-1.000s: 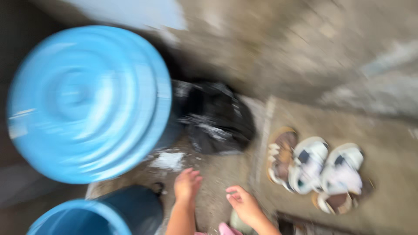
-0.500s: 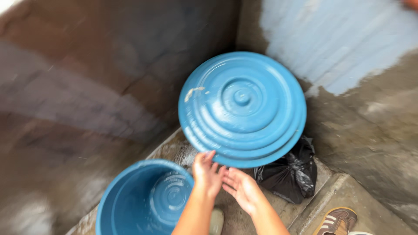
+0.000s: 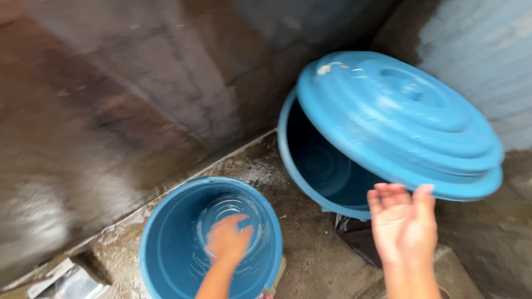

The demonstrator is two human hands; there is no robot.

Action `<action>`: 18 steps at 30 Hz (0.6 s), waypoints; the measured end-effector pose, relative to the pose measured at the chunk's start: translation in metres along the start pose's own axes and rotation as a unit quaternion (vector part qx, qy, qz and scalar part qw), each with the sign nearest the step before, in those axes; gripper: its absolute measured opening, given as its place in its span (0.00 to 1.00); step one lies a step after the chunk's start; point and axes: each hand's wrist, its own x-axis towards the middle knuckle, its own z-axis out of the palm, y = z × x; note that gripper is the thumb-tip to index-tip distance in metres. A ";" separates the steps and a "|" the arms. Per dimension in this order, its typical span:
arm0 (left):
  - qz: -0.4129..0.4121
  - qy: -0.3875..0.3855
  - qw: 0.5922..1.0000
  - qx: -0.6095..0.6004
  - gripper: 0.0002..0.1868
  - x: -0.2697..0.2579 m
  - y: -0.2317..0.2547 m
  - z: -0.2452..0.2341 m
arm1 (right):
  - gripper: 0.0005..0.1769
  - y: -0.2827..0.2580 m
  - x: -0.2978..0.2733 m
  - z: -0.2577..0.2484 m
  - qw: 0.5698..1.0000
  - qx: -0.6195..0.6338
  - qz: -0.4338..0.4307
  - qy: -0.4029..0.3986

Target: The person sweeps a wet concrete floor with a broom, transfers water between blue plastic storage bins using a plastic scoop, and places shoes on top of a bin lid.

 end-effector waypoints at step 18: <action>-0.087 0.135 0.818 -0.552 0.13 0.006 -0.214 0.070 | 0.24 -0.015 0.038 -0.024 0.995 0.053 -0.044 -0.075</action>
